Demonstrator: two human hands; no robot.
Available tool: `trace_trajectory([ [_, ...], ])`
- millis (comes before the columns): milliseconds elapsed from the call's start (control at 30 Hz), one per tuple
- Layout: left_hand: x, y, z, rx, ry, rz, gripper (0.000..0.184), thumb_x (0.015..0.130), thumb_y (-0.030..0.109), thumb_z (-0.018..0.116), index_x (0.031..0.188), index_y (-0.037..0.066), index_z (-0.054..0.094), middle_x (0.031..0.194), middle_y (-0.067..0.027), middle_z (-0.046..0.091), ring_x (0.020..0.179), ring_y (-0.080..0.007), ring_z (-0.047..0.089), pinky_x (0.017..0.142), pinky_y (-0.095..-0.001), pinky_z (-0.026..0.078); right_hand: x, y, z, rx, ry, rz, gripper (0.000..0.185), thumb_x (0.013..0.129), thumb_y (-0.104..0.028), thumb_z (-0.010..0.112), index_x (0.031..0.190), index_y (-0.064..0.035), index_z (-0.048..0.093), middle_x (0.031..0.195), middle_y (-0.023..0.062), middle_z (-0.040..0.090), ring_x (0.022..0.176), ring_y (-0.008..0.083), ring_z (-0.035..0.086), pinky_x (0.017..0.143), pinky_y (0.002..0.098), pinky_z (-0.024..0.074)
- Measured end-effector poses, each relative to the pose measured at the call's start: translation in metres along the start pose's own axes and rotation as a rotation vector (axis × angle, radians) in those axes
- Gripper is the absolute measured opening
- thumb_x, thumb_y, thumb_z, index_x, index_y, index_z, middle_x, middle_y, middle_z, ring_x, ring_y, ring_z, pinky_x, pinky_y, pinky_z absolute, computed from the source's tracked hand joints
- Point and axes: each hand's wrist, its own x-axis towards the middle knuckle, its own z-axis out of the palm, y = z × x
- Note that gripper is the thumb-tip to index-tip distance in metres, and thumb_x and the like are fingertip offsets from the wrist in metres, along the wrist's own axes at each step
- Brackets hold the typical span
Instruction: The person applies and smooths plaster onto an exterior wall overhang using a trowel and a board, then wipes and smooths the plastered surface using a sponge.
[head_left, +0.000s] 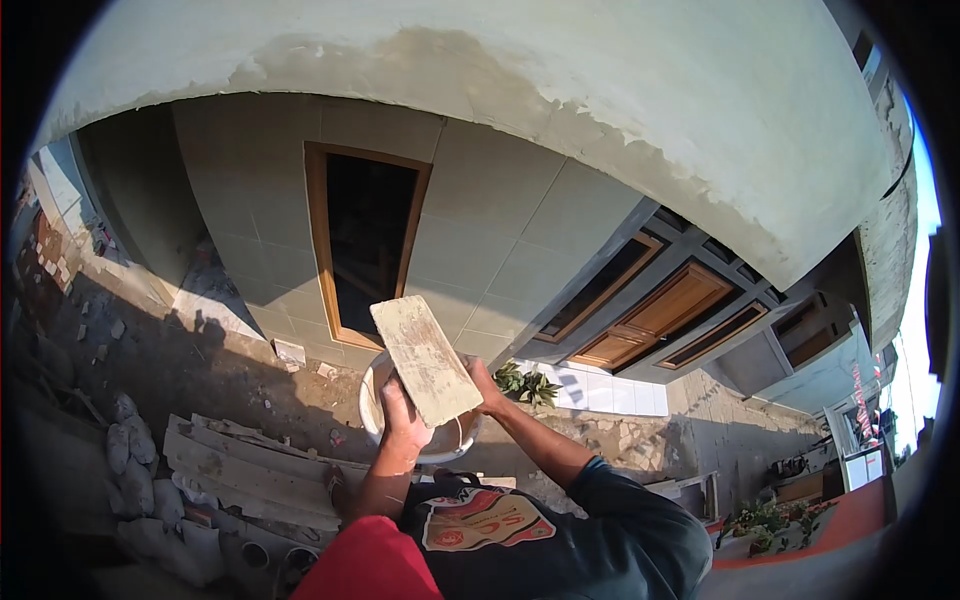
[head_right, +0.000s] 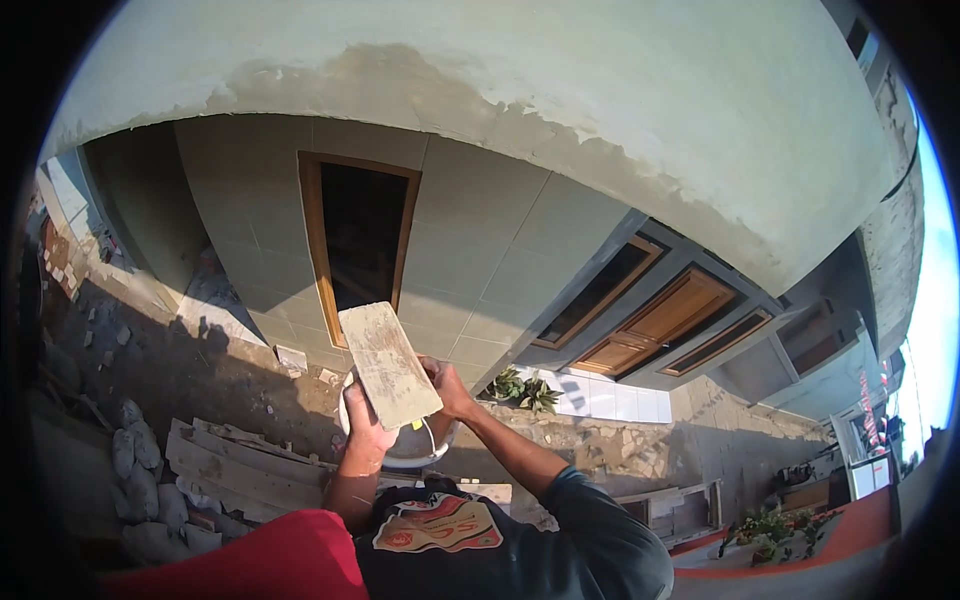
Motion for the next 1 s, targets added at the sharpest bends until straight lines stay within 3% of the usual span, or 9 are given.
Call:
trace_trajectory([
  [100,-0.002,0.02,0.02,-0.012,-0.065,0.077,0.038,0.092,0.032,0.046,0.115,0.004,0.057,0.106,-0.0094,0.065,0.095,-0.0224,0.063,0.085,-0.0359,0.051,0.008,-0.049,-0.034,-0.1,0.425,-0.22,0.039,0.086,-0.017,0.067,0.119,0.0031,0.057,0.101,0.0097,0.062,0.093,0.0177,0.061,0.081,0.0305,0.0513],
  [300,0.009,0.037,-0.006,0.027,0.008,0.04,0.043,0.094,0.036,0.043,0.123,0.006,0.051,0.114,-0.0082,0.06,0.102,-0.0223,0.06,0.088,-0.038,0.05,0.051,-0.261,-0.06,-1.258,0.745,-1.014,0.038,0.074,-0.005,0.072,0.11,-0.0043,0.061,0.097,0.0111,0.06,0.082,0.0227,0.062,0.067,0.0331,0.053],
  [367,0.012,0.038,-0.016,0.078,0.031,0.006,0.049,0.093,0.042,0.042,0.127,0.007,0.047,0.118,-0.0084,0.057,0.107,-0.0234,0.058,0.092,-0.0393,0.048,0.079,-0.292,-0.059,-1.634,0.762,-0.989,0.038,0.074,-0.007,0.068,0.111,-0.0061,0.06,0.094,0.009,0.057,0.085,0.0242,0.059,0.063,0.0351,0.0509],
  [400,0.01,0.033,-0.029,0.327,-0.082,0.136,0.053,0.092,0.045,0.043,0.127,0.005,0.046,0.119,-0.0085,0.056,0.108,-0.0232,0.057,0.092,-0.0392,0.048,0.075,-0.293,-0.071,-1.645,0.77,-0.971,0.038,0.074,-0.007,0.068,0.111,-0.0061,0.06,0.094,0.009,0.057,0.085,0.0242,0.059,0.063,0.0351,0.0509],
  [533,0.01,0.051,-0.063,0.299,0.127,0.24,0.058,0.092,0.049,0.041,0.13,0.004,0.044,0.122,-0.0088,0.054,0.113,-0.0222,0.054,0.095,-0.0376,0.045,0.012,-0.28,-0.146,-1.694,1.143,-0.845,0.035,0.074,0.001,0.059,0.109,-0.0026,0.061,0.089,0.0103,0.057,0.079,0.0252,0.059,0.066,0.0366,0.051],
  [633,0.011,0.06,-0.086,0.178,0.223,0.16,0.054,0.094,0.043,0.038,0.133,0.006,0.044,0.127,-0.0073,0.052,0.115,-0.0228,0.052,0.095,-0.0374,0.044,-0.072,-0.258,-0.238,-1.381,1.44,-0.595,0.028,0.081,-0.006,0.063,0.108,-0.0022,0.064,0.091,0.0108,0.059,0.079,0.0225,0.061,0.067,0.0336,0.0529],
  [767,0.014,0.057,-0.108,0.144,0.478,0.14,0.055,0.092,0.044,0.038,0.13,0.005,0.046,0.123,-0.0074,0.055,0.113,-0.0232,0.054,0.095,-0.0367,0.043,-0.032,-0.245,-0.203,-0.923,1.626,-0.545,0.029,0.08,-0.011,0.067,0.108,-0.0014,0.065,0.092,0.0098,0.06,0.08,0.0186,0.062,0.067,0.0318,0.0526],
  [900,0.013,0.052,-0.123,0.206,0.504,0.115,0.064,0.087,0.054,0.044,0.129,0.006,0.048,0.12,-0.0073,0.056,0.11,-0.0224,0.055,0.093,-0.0368,0.045,0.083,-0.284,-0.071,-0.951,1.396,-0.877,0.028,0.076,-0.007,0.067,0.102,0.0024,0.063,0.09,0.0134,0.06,0.076,0.0236,0.062,0.066,0.0347,0.0516],
  [1000,0.006,0.05,-0.124,0.403,0.144,0.241,0.081,0.077,0.068,0.053,0.126,0.003,0.05,0.116,-0.0082,0.058,0.107,-0.021,0.056,0.09,-0.0351,0.047,0.17,-0.295,0.034,-1.041,1.017,-1.132,0.028,0.071,-0.002,0.065,0.098,0.0014,0.057,0.085,0.0156,0.052,0.075,0.028,0.058,0.058,0.0363,0.0485],
])
